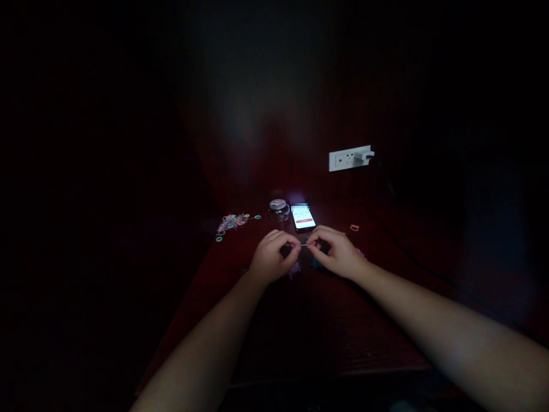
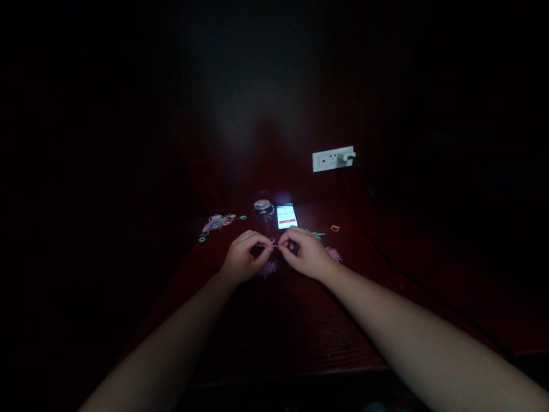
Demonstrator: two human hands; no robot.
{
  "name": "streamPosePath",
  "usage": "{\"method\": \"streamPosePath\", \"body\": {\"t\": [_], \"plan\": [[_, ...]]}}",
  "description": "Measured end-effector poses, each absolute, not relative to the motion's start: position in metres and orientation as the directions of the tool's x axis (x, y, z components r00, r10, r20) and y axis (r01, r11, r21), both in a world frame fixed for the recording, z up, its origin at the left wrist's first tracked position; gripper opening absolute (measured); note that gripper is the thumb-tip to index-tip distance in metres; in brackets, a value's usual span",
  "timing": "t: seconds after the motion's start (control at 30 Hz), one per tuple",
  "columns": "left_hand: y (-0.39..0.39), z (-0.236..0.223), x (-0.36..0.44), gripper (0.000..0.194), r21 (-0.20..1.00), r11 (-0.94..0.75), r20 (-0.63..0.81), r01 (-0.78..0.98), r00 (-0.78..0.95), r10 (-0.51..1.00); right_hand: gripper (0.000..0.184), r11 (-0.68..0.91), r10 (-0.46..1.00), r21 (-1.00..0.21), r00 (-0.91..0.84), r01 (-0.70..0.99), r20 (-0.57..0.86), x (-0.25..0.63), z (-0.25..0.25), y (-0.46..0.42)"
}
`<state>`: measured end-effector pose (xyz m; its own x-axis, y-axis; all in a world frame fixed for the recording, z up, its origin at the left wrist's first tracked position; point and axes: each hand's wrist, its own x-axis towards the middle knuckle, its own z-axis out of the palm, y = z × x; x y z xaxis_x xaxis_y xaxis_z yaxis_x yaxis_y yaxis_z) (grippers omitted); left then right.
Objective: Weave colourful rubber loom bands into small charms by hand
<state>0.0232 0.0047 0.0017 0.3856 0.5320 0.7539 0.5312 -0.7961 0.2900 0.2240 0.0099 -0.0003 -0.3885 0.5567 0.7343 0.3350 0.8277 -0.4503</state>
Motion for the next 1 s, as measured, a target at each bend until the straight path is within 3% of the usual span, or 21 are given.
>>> {"method": "streamPosePath", "body": {"t": [1.0], "plan": [[0.0027,0.0039,0.0247,0.003,0.288,-0.815,0.737,0.503,0.426,0.524,0.007,0.824,0.564,-0.433,-0.452,0.366,0.692,0.2235,0.0026,0.0085]]}}
